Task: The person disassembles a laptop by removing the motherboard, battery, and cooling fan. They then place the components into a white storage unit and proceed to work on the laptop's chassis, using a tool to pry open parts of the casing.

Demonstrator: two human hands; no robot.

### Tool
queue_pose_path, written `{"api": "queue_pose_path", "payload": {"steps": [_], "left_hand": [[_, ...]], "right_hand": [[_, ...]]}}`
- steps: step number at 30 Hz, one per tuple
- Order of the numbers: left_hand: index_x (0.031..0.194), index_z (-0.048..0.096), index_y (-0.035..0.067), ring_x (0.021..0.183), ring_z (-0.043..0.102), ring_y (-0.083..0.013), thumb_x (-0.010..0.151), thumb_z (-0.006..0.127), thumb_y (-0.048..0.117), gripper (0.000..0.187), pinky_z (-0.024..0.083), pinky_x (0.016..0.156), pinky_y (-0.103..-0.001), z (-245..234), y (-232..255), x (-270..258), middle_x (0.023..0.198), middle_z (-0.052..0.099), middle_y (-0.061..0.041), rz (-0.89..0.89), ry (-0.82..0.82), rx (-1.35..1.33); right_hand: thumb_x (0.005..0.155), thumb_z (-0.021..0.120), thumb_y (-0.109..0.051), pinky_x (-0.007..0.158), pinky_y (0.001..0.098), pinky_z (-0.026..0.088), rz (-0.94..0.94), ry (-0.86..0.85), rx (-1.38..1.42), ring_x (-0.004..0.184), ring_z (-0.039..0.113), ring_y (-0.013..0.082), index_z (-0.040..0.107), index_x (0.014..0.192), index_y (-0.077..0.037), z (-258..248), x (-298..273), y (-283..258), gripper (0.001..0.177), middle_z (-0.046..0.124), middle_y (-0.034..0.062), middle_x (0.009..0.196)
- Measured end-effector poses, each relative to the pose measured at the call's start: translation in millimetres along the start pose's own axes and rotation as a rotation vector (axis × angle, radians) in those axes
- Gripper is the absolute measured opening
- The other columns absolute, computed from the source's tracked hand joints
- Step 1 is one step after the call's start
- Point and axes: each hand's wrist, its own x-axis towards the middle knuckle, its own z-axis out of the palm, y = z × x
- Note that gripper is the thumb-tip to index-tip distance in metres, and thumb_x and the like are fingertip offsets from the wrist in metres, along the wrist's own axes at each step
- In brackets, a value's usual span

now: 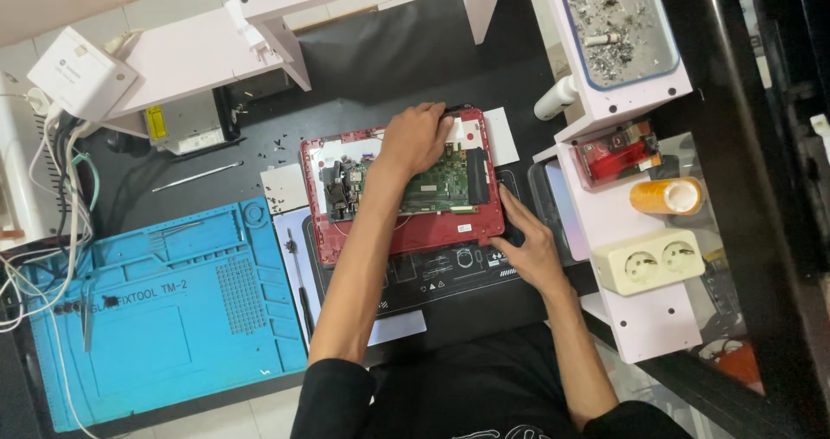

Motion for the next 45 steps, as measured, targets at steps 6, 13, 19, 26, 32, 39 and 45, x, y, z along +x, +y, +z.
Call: {"api": "queue_pose_path", "payload": {"steps": [6,13,19,26,32,39,45], "left_hand": [[0.123,0.065,-0.003,0.113,0.064,-0.0425,0.101,0.053,0.026,0.038,0.042,0.108,-0.056,-0.3,-1.1,-11.0,0.123,0.068,-0.022,0.111,0.121,0.026],[0.136,0.063,-0.001,0.134,0.054,-0.0392,0.105,0.05,0.027,0.044,0.033,0.115,-0.05,-68.3,-24.8,-101.7,0.142,0.062,-0.022,-0.174,0.503,-0.166],[0.146,0.053,-0.001,0.135,0.058,-0.034,0.108,0.047,0.03,0.05,0.042,0.112,-0.038,-35.5,-63.2,-175.1,0.142,0.06,-0.024,-0.611,0.664,-0.481],[0.147,0.051,-0.001,0.133,0.059,-0.0278,0.105,0.049,0.029,0.052,0.042,0.11,-0.034,-25.8,-47.4,-186.5,0.145,0.06,-0.021,-0.591,0.675,-0.621],[0.147,0.051,-0.002,0.132,0.061,-0.0268,0.103,0.052,0.027,0.053,0.044,0.109,-0.034,-28.0,-39.0,-187.9,0.143,0.062,-0.022,-0.61,0.683,-0.643],[0.146,0.051,-0.004,0.132,0.061,-0.0312,0.103,0.054,0.03,0.055,0.043,0.11,-0.036,-27.3,-41.5,-182.2,0.141,0.061,-0.026,-0.712,0.654,-0.585],[0.146,0.05,-0.006,0.134,0.058,-0.0298,0.102,0.053,0.029,0.056,0.041,0.111,-0.036,-18.0,-49.9,-184.8,0.145,0.059,-0.024,-0.668,0.709,-0.689]], "right_hand": [[0.075,0.078,0.003,0.116,0.038,0.041,-0.01,-0.005,0.005,0.147,0.046,0.0301,0.043,0.154,-0.004,-1.6,-1.6,-12.5,0.087,0.045,0.0186,0.16],[0.093,0.061,-0.006,0.127,0.0424,0.028,-0.01,-0.017,0.498,0.154,0.034,0.0356,0.033,0.157,0.007,0.6,14.5,0.2,0.071,0.036,0.0257,0.165],[0.106,0.048,-0.015,0.127,0.0387,0.027,0.044,0.07,0.548,0.156,0.034,0.0307,0.027,0.16,0.007,25.1,52.2,4.3,0.062,0.032,0.0224,0.167],[0.102,0.049,-0.008,0.127,0.0367,0.022,0.024,0.05,0.626,0.155,0.033,0.0273,0.023,0.161,0.007,30.4,61.0,-5.4,0.066,0.033,0.0224,0.167],[0.101,0.052,-0.007,0.128,0.0378,0.02,-0.001,0.031,0.554,0.157,0.028,0.0287,0.02,0.161,0.007,27.9,60.5,-7.7,0.069,0.028,0.0239,0.169],[0.097,0.059,-0.014,0.117,0.0364,0.042,0.307,0.156,0.32,0.141,0.05,0.0291,0.033,0.159,0.002,31.8,68.7,-2.8,0.069,0.042,0.0245,0.159],[0.089,0.067,-0.007,0.115,0.035,0.043,0.328,0.144,0.605,0.133,0.058,0.0245,0.042,0.152,0.004,28.7,79.5,-7.5,0.069,0.053,0.0213,0.151]]}}
